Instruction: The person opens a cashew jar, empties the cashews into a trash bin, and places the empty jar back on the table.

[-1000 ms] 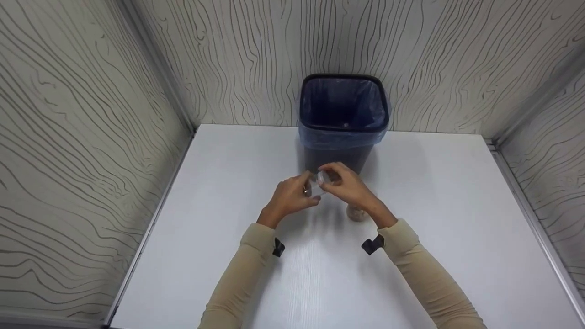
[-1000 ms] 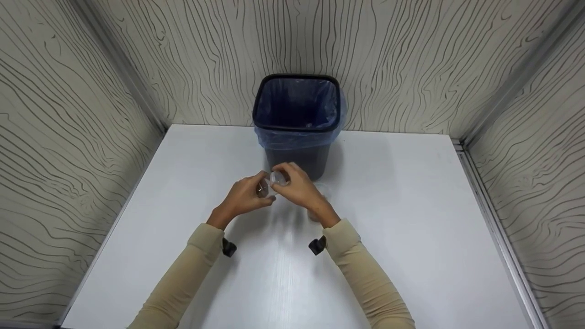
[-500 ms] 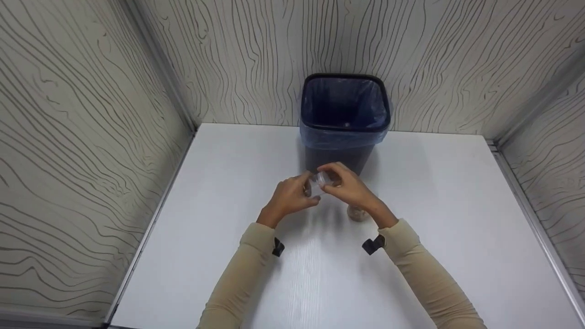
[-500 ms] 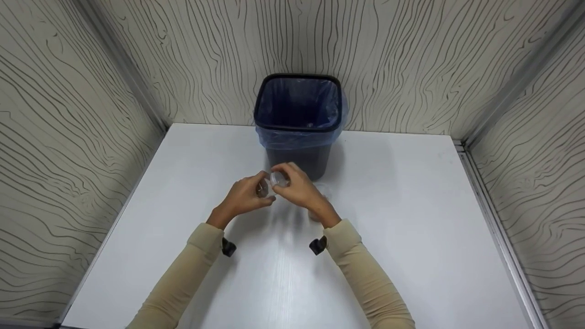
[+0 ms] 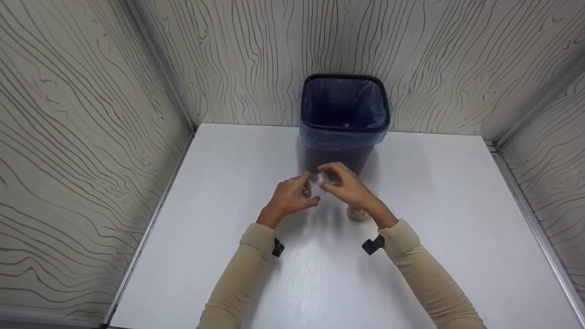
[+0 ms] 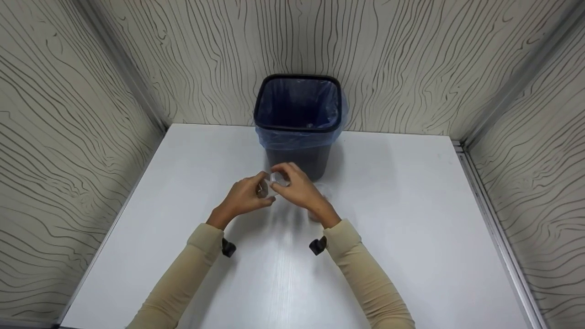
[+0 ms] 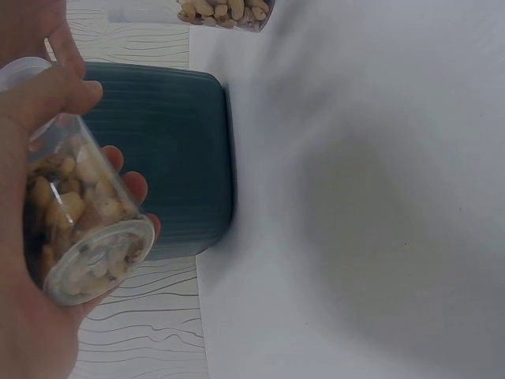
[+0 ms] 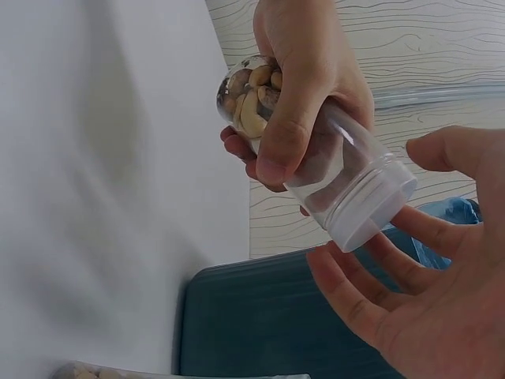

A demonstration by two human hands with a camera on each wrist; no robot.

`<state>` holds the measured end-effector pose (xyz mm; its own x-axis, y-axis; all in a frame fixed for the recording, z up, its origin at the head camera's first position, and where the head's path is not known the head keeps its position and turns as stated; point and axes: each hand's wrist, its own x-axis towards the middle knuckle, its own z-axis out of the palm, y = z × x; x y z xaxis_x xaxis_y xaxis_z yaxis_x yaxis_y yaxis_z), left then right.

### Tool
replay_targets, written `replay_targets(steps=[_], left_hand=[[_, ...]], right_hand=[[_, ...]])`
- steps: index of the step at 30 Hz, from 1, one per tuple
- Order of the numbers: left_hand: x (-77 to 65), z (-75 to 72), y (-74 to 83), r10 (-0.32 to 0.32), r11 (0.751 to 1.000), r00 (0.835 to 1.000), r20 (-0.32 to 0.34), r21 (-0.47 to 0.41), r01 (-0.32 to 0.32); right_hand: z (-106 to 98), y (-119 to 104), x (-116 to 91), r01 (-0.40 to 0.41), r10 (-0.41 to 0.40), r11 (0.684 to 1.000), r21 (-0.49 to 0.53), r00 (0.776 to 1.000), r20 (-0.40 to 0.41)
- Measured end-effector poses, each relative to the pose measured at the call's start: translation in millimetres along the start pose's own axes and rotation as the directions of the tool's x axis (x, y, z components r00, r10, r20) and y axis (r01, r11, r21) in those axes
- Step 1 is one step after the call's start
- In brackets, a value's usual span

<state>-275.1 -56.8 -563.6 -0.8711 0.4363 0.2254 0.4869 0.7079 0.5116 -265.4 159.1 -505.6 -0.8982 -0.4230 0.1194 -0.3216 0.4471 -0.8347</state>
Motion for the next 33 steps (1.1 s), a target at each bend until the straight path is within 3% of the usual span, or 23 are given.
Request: replay_targets(steps=[5,14,21,33], left_hand=[[0.3,-0.4,0.2,0.001,1.0,1.0,0.001,-0.031,-0.001],[1.1,-1.4,4.4,-0.023,1.0,1.0,0.007,-0.02,0.024],[2.0,-0.9,5.4,-0.026,1.0,1.0,0.01,-0.012,0.026],[1.7,-1.2,5.8,0.007,1.0,1.0,0.003,0.001,-0.007]], right_hand=[[-1.3,-0.2,1.4,-0.022,0.021,0.999,-0.031,0.999,-0.044],[-2.1,0.5,2.1,-0.168,0.172,0.985,0.048,0.982,-0.085],[-2.3,-0.6,0.7,-0.239,0.242,0.97,0.05,0.967,-0.083],[-1.3,-1.8,-4.1,-0.195,0.196,0.981,0.022,0.979,-0.054]])
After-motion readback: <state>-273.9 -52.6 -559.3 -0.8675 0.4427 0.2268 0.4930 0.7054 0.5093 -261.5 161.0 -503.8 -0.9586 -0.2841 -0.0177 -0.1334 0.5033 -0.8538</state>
